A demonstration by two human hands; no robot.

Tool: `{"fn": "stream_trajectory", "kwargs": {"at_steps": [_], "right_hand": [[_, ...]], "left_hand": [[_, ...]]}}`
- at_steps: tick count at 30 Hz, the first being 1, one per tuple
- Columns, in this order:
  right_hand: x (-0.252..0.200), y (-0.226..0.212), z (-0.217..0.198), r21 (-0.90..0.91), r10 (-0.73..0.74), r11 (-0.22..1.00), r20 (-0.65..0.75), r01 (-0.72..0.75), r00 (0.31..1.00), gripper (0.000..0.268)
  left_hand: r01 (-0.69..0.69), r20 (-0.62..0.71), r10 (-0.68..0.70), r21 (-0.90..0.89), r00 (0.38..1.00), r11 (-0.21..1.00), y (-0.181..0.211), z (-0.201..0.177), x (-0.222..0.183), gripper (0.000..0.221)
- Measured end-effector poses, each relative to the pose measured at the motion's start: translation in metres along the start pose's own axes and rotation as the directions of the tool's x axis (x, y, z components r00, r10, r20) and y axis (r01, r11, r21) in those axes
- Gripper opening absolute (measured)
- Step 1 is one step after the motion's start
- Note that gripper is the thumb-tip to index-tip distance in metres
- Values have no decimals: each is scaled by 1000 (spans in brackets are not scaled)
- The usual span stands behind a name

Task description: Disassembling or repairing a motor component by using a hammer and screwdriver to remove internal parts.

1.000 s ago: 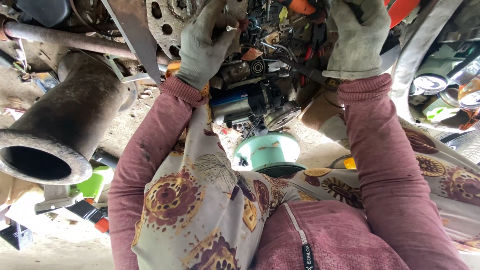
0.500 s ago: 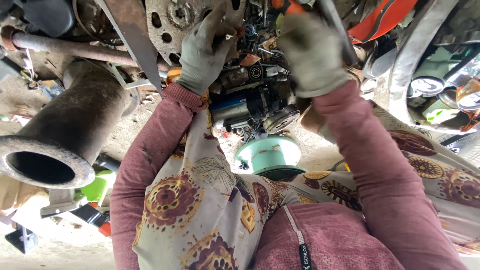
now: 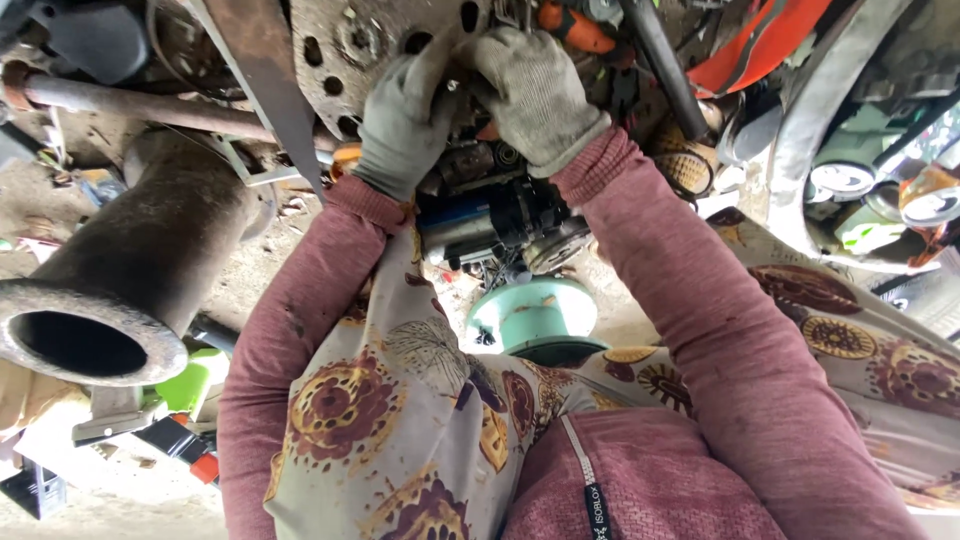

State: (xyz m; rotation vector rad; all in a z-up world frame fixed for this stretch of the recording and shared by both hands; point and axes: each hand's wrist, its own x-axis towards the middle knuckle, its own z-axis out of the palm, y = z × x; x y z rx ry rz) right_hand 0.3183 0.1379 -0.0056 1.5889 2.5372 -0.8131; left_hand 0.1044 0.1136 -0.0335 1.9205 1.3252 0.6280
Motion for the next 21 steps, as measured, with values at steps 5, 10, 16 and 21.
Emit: {"fn": "stream_trajectory", "kwargs": {"at_steps": [5, 10, 16, 21], "right_hand": [[2, -1, 4, 56, 39, 998, 22, -41, 999, 45], [-4, 0, -2, 246, 63, 967, 20, -66, 998, 44], [-12, 37, 54, -30, -123, 992, -23, 123, 992, 65], [15, 37, 69, -107, 140, 987, 226, -119, 964, 75]], "left_hand": [[-79, 17, 78, 130, 997, 988, 3, -2, 1, 56], [-107, 9, 107, 206, 994, 973, -4, 13, -5, 55], [139, 121, -266, 613, 956, 778, 11, -59, -17, 38], [256, 302, -170, -273, 938, 927, 16, -87, -82, 15]]}}
